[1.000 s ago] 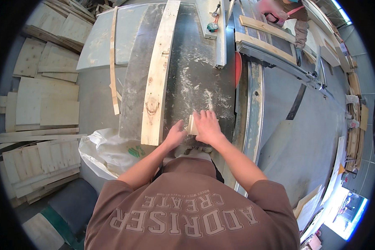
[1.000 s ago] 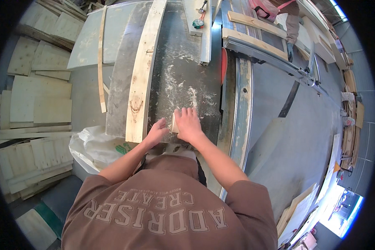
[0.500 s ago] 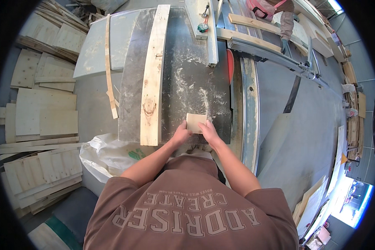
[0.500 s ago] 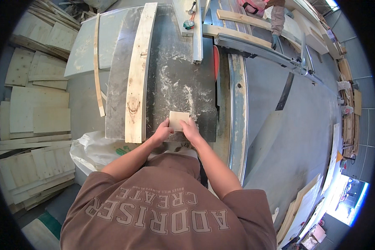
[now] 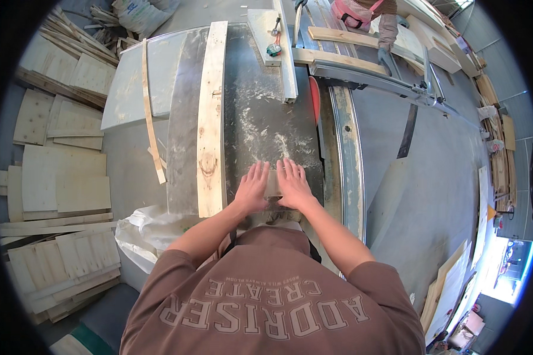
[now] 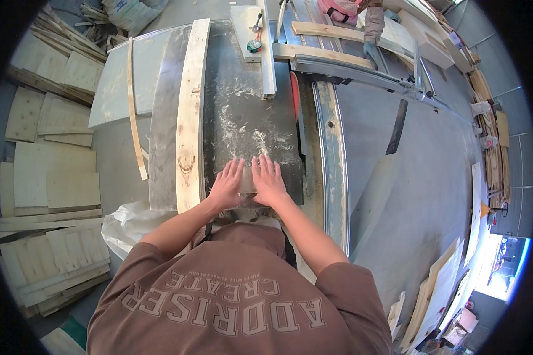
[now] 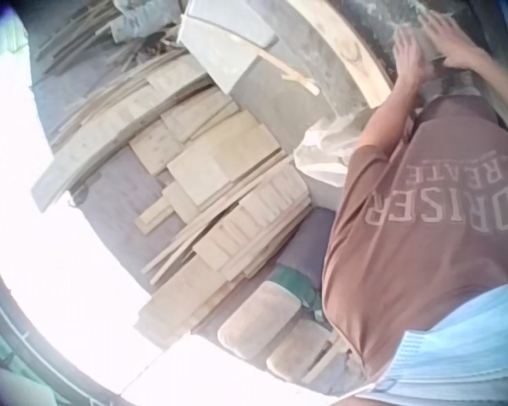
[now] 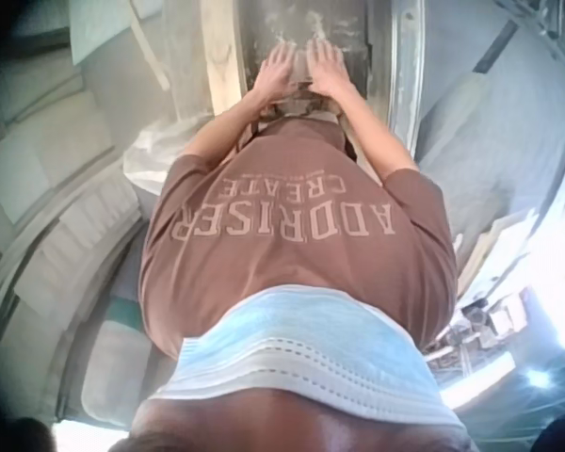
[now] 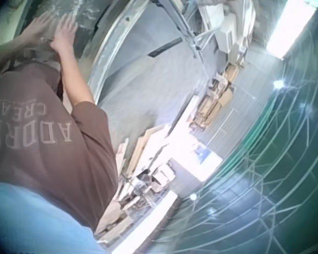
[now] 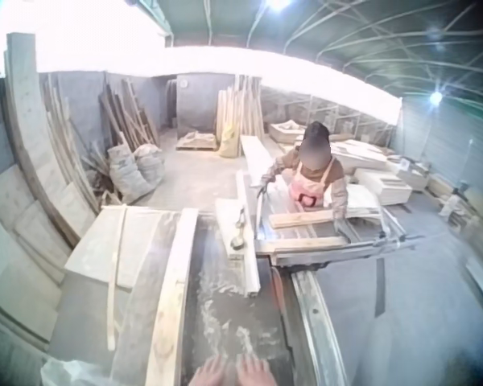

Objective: The person repeatedly sands small wooden blocks on a table saw surface, turning them over to sand multiple sides. They place finished blocks into a white sack and continue the process with additional blocks.

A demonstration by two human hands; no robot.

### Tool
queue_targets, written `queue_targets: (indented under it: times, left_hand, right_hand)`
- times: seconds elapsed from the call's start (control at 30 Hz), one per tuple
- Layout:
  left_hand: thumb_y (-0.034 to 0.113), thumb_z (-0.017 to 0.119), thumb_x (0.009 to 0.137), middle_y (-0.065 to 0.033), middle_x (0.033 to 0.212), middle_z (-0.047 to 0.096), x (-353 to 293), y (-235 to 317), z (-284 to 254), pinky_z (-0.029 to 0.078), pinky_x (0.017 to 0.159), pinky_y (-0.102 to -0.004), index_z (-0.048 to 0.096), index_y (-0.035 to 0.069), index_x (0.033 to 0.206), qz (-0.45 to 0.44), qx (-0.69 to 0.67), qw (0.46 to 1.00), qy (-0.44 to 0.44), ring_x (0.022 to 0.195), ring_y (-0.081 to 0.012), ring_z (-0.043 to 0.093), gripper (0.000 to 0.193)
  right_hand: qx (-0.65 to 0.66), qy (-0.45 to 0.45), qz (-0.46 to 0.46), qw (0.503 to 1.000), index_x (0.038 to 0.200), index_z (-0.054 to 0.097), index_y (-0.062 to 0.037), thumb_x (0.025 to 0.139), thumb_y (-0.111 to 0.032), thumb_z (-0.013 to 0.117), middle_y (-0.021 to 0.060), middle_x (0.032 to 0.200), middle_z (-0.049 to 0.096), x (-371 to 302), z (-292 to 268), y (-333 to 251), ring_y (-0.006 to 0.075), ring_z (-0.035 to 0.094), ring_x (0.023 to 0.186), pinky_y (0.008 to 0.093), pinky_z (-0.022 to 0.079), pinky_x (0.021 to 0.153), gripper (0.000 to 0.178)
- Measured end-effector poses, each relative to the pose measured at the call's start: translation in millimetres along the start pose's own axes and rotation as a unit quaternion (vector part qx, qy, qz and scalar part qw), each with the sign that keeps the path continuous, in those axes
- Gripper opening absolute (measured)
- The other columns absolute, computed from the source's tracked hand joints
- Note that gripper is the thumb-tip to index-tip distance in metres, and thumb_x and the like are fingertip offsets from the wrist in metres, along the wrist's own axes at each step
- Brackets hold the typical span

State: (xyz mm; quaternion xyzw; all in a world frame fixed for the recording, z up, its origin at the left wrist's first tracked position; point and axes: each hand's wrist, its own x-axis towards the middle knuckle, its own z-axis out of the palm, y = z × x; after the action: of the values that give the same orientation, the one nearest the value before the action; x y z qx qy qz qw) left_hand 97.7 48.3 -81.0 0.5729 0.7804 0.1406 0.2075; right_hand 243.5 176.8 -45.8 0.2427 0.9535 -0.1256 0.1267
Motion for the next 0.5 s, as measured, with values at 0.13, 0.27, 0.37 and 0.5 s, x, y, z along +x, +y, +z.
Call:
queue_targets:
  times: [0.13, 0.27, 0.37, 0.5]
  left_hand:
    - [0.015, 0.085, 0.072, -0.0204, 0.15, 0.056, 24, -22, 21, 0.049, 0.112, -0.0458, 0.042, 0.001, 0.156, 0.063, 0.08, 0.995, -0.004, 0.141, -0.0373, 0.053, 0.095]
    - [0.012, 0.083, 0.072, -0.0148, 0.129, 0.061, 29, -20, 18, 0.053, 0.104, -0.0454, 0.052, 0.004, 0.133, 0.061, 0.078, 0.995, -0.016, 0.128, -0.0336, 0.061, 0.069]
    - [0.013, 0.083, 0.074, -0.0138, 0.124, 0.062, 27, -15, 9, 0.054, 0.101, -0.045, 0.053, 0.006, 0.128, 0.062, 0.086, 0.994, -0.022, 0.125, -0.0327, 0.063, 0.062]
    - [0.015, 0.086, 0.072, -0.0141, 0.122, 0.062, 27, -13, 6, 0.055, 0.099, -0.0457, 0.052, 0.006, 0.126, 0.059, 0.075, 0.995, -0.024, 0.122, -0.0336, 0.065, 0.064]
  right_hand:
    - [-0.095, 0.015, -0.031, 0.995, 0.148, 0.046, 0.0017, 0.066, -0.023, 0.096, 0.02, 0.145, 0.057, 21, 27, 12, 0.0351, 0.05, 0.144, 0.0507, 0.033, 0.125, 0.099]
    - [-0.071, 0.027, -0.043, 0.996, 0.125, 0.057, -0.0038, 0.065, -0.019, 0.094, 0.0129, 0.124, 0.065, 25, 27, 15, 0.0305, 0.06, 0.128, 0.0476, 0.041, 0.114, 0.073]
    - [-0.063, 0.028, -0.042, 0.997, 0.123, 0.057, -0.0048, 0.064, -0.019, 0.094, 0.0124, 0.124, 0.065, 26, 26, 14, 0.0297, 0.061, 0.128, 0.0473, 0.041, 0.113, 0.072]
    - [-0.06, 0.024, -0.033, 0.997, 0.127, 0.055, -0.0054, 0.063, -0.019, 0.095, 0.0127, 0.127, 0.063, 25, 26, 13, 0.0291, 0.06, 0.13, 0.0477, 0.041, 0.114, 0.076]
